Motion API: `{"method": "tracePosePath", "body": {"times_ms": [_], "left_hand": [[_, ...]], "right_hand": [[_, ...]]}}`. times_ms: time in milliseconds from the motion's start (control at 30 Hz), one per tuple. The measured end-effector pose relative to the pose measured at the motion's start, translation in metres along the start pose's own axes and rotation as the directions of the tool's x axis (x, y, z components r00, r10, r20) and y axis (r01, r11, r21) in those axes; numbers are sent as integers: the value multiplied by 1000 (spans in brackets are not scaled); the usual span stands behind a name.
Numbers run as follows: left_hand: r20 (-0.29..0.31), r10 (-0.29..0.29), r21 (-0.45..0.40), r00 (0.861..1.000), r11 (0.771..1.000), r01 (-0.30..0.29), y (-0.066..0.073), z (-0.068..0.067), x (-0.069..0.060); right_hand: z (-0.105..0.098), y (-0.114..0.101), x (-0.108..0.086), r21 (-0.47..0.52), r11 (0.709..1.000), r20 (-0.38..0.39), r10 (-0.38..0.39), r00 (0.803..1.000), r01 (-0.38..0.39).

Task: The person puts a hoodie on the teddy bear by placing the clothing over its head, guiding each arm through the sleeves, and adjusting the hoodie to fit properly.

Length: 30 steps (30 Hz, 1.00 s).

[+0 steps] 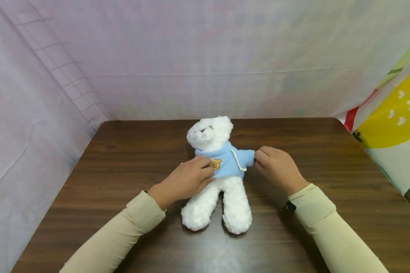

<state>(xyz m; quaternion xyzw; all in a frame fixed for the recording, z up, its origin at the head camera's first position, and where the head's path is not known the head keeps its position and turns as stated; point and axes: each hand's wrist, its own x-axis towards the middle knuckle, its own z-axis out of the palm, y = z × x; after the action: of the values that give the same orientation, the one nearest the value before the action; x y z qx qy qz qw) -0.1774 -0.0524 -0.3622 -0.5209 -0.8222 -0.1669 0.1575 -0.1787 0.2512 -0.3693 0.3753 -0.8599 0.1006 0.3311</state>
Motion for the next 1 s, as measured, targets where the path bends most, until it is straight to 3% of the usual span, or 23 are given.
{"method": "tracePosePath", "body": {"times_ms": [267, 400, 733, 900, 1000], "left_hand": [[51, 69, 19, 996, 997, -70, 0, 0, -5], [69, 75, 17, 995, 997, -77, 2, 1, -4], [57, 44, -5, 997, 999, -43, 8, 5, 2], [66, 24, -28, 998, 999, -23, 7, 2, 0], [104, 52, -26, 993, 998, -50, 5, 0, 0]], "right_hand": [[-4, 24, -5, 27, 998, -9, 48, 999, -48], [-4, 27, -7, 42, 994, 35, 96, 995, -97], [-26, -2, -8, 87, 977, 218, 171, 961, -193], [-21, -12, -3, -11, 992, 178, 126, 976, -126], [-16, -8, -1, -70, 990, 121, 127, 984, -119]]}}
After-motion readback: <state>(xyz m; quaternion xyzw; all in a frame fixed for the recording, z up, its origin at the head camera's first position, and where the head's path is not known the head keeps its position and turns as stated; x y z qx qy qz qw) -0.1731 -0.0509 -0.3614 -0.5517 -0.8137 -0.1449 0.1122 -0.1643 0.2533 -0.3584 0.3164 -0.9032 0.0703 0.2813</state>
